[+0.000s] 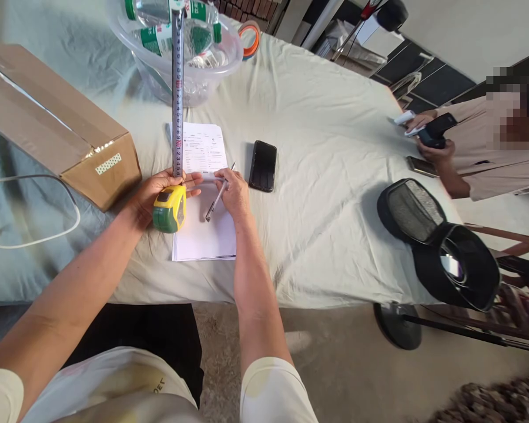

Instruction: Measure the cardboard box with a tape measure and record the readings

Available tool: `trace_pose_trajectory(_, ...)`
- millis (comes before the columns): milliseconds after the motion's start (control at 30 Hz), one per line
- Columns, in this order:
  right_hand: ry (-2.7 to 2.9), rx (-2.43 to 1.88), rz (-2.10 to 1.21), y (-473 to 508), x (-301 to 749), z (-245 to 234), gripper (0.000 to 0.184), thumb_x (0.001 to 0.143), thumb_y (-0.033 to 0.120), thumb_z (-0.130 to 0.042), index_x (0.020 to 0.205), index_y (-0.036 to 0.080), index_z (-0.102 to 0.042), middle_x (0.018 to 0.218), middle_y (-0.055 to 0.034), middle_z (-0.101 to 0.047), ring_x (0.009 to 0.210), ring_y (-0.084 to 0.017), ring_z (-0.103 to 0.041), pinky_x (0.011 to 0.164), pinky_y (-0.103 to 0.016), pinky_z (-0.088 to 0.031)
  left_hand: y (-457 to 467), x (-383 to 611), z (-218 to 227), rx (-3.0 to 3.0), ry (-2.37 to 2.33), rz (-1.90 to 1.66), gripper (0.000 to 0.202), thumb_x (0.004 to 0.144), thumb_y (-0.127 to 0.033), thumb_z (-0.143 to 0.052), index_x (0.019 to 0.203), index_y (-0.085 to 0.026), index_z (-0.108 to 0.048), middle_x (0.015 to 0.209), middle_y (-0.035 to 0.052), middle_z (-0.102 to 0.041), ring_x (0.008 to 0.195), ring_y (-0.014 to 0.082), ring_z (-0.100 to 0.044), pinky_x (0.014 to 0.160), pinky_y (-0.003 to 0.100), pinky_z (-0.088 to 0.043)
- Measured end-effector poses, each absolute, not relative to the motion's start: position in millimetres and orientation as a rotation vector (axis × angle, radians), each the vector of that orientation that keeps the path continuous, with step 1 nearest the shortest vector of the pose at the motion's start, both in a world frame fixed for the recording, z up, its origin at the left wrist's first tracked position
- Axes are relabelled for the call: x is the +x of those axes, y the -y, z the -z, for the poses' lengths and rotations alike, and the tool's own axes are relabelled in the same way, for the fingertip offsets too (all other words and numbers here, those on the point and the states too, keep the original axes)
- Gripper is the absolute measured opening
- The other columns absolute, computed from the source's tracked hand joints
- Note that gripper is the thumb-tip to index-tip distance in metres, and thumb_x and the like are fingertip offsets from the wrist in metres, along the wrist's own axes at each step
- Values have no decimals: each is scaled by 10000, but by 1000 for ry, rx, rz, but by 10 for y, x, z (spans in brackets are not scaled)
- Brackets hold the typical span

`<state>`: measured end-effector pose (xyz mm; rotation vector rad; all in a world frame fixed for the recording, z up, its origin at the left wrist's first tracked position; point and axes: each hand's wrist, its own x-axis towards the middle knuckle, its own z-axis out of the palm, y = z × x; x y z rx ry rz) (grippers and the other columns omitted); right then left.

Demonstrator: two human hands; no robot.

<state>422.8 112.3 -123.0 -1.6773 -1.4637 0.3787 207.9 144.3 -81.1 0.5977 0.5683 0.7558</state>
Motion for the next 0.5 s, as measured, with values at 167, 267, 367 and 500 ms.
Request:
trace_pose_trajectory(167,1442,-1651,-369,-1114,4233,1233,39,831,295,-654,827,299,-692,920,3,-760,915,-217,-666,923,-393,-544,-1432,2087,783,564,-620,-764,194,825,-77,-643,998,-149,-697,1342,163,-704,1297,301,-649,1153,492,-486)
trace_pose_trajectory(267,1462,-1663,-352,-1118,4252,1246,64,818,290,-647,847,290,-704,914,-8,-763,915,-225,-669,902,-399,-545,-1468,2071,790,575,-623,-788,206,833,-83,-631,1015,-141,-705,1308,156,-720,1207,280,-701,1128,470,-511)
trace_pose_trajectory(367,1479,-1692,-327,-1127,4256,1257,78,804,257,-647,850,289,-703,918,-15,-764,899,-234,-659,896,-411,-541,-1538,2039,790,554,-668,-845,129,835,-63,-604,895,-151,-677,1165,134,-761,1097,249,-734,1052,450,-569)
trace_pose_trajectory(500,1507,-1712,-305,-1126,4245,1265,94,807,224,-674,862,299,-686,919,-16,-736,911,-237,-630,912,-411,-539,-1611,2004,767,560,-776,-874,117,819,-63,-618,794,-176,-601,1027,95,-753,1044,240,-733,956,430,-622)
